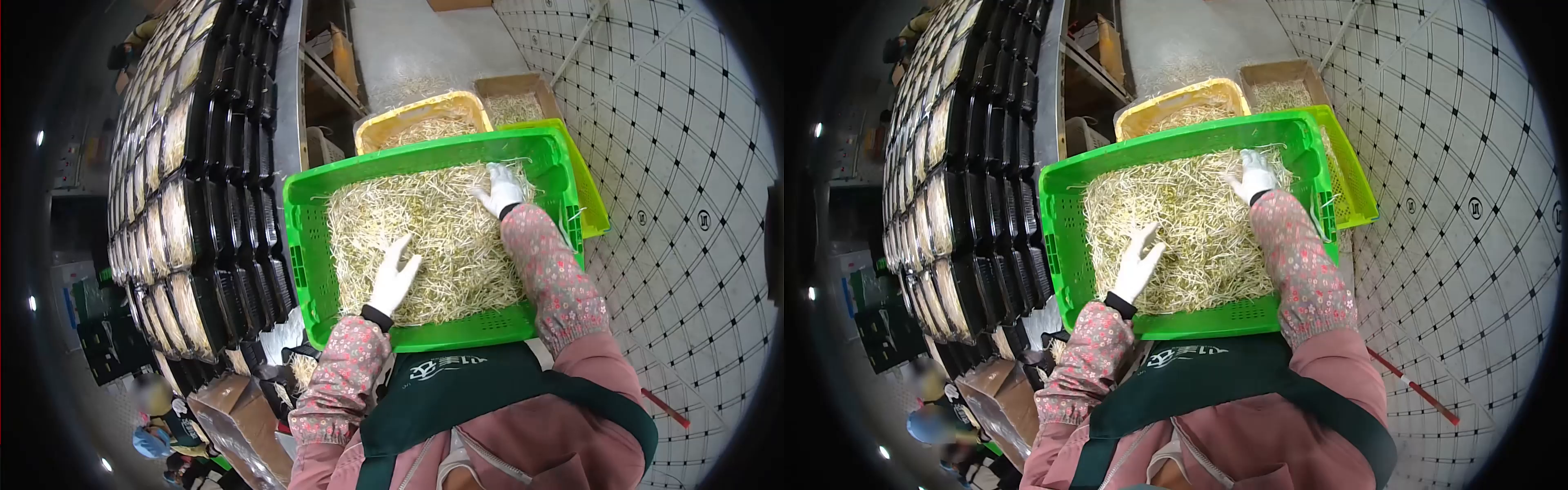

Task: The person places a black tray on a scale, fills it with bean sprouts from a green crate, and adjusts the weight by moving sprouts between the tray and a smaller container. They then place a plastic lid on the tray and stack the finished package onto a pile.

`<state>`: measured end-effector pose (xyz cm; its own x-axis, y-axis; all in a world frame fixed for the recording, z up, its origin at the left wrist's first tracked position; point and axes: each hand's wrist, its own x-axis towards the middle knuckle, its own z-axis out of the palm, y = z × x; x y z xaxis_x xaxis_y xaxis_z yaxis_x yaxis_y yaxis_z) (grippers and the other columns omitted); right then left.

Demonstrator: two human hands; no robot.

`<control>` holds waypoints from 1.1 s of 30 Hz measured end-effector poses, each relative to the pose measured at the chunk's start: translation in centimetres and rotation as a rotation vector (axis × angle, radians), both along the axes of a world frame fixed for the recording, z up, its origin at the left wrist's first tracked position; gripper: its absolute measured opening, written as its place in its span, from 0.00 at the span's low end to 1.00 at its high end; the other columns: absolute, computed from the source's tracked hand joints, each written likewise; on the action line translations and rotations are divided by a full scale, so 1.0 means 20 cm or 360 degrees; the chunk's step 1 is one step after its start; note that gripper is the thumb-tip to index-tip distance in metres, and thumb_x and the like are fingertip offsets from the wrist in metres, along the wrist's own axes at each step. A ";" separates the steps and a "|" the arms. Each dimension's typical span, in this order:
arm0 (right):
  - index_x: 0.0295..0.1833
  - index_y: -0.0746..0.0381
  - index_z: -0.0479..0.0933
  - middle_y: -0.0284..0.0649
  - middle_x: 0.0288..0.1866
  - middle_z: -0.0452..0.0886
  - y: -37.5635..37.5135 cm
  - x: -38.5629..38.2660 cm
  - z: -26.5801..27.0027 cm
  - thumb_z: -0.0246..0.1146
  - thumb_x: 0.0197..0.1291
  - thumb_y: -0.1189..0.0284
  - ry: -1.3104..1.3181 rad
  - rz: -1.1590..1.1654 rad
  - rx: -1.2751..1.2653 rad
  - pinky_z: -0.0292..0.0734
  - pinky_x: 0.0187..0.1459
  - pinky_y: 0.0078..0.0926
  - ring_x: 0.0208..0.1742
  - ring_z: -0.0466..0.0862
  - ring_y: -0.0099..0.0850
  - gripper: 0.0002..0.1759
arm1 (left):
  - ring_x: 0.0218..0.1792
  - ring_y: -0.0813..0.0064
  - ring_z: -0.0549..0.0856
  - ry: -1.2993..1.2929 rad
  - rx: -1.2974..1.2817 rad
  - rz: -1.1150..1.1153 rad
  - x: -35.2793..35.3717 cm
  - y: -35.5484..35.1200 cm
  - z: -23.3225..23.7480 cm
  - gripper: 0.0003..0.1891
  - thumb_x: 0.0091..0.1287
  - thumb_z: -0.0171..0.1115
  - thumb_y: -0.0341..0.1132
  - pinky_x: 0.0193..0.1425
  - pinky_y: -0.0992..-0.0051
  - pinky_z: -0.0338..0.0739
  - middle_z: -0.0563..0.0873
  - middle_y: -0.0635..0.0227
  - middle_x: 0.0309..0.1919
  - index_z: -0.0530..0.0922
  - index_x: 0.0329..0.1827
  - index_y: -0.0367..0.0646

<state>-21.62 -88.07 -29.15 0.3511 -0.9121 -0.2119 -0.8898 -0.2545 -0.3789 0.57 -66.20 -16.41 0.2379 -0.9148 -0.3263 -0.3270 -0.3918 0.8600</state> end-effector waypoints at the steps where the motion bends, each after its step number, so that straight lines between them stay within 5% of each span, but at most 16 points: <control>1: 0.73 0.62 0.65 0.50 0.74 0.66 0.04 0.00 -0.01 0.63 0.60 0.46 0.0043 0.0010 -0.0037 0.61 0.72 0.45 0.73 0.66 0.47 0.43 | 0.68 0.61 0.74 0.0052 0.0071 -0.0036 -0.03 -0.03 0.01 0.27 0.69 0.64 0.38 0.69 0.69 0.69 0.76 0.54 0.67 0.70 0.71 0.42; 5: 0.69 0.62 0.69 0.51 0.70 0.70 0.04 -0.11 -0.01 0.63 0.59 0.44 -0.0273 -0.0014 -0.0079 0.60 0.72 0.47 0.71 0.67 0.50 0.41 | 0.69 0.55 0.72 -0.0226 0.0018 -0.0275 -0.06 -0.11 -0.13 0.29 0.67 0.65 0.40 0.74 0.65 0.65 0.75 0.50 0.67 0.70 0.70 0.41; 13: 0.67 0.63 0.69 0.53 0.68 0.71 -0.02 0.01 -0.05 0.60 0.58 0.38 -0.0011 0.0012 -0.0088 0.58 0.72 0.44 0.70 0.68 0.50 0.45 | 0.70 0.55 0.71 -0.0185 0.0044 -0.0402 -0.23 -0.43 -0.26 0.33 0.64 0.67 0.39 0.75 0.67 0.63 0.73 0.49 0.68 0.68 0.71 0.40; 17: 0.66 0.66 0.69 0.54 0.68 0.71 -0.04 -0.01 0.09 0.60 0.56 0.36 0.0018 0.0138 0.0297 0.58 0.72 0.43 0.71 0.68 0.48 0.47 | 0.72 0.54 0.69 -0.0206 0.0127 -0.0460 -0.27 -0.44 -0.31 0.35 0.63 0.67 0.39 0.76 0.66 0.61 0.71 0.49 0.70 0.67 0.73 0.40; 22: 0.61 0.65 0.73 0.50 0.63 0.75 -0.02 0.03 -0.06 0.65 0.53 0.37 -0.0122 0.0116 -0.0278 0.60 0.71 0.42 0.68 0.70 0.44 0.45 | 0.72 0.53 0.67 -0.0389 0.0086 -0.0552 -0.28 -0.47 -0.32 0.40 0.59 0.70 0.37 0.77 0.65 0.61 0.69 0.48 0.71 0.63 0.75 0.41; 25: 0.57 0.64 0.74 0.48 0.58 0.78 -0.01 0.03 0.15 0.67 0.51 0.39 0.0071 0.0287 0.0281 0.62 0.68 0.43 0.64 0.73 0.43 0.41 | 0.73 0.47 0.64 -0.0612 -0.0096 -0.0641 -0.25 -0.51 -0.32 0.46 0.52 0.73 0.34 0.78 0.62 0.60 0.67 0.47 0.71 0.61 0.76 0.40; 27: 0.51 0.62 0.75 0.45 0.50 0.79 0.10 0.00 0.12 0.70 0.49 0.42 -0.0080 0.0293 -0.0308 0.68 0.61 0.44 0.55 0.78 0.43 0.37 | 0.74 0.45 0.63 -0.0861 -0.0192 -0.0810 -0.25 -0.59 -0.27 0.48 0.49 0.75 0.34 0.78 0.61 0.59 0.67 0.47 0.71 0.60 0.76 0.39; 29: 0.56 0.63 0.74 0.47 0.56 0.78 0.10 -0.02 0.21 0.71 0.47 0.42 0.0043 0.0332 0.0249 0.64 0.68 0.43 0.62 0.76 0.43 0.41 | 0.76 0.45 0.58 -0.1163 -0.0250 -0.1024 -0.26 -0.67 -0.29 0.56 0.43 0.78 0.34 0.78 0.50 0.56 0.65 0.51 0.73 0.56 0.77 0.42; 33: 0.62 0.62 0.72 0.50 0.62 0.75 0.07 -0.05 0.13 0.75 0.43 0.48 0.0075 0.0456 -0.0013 0.60 0.72 0.42 0.68 0.72 0.45 0.44 | 0.77 0.51 0.59 -0.1494 -0.0303 -0.1230 -0.27 -0.84 -0.51 0.57 0.43 0.78 0.38 0.79 0.45 0.50 0.66 0.55 0.74 0.54 0.79 0.46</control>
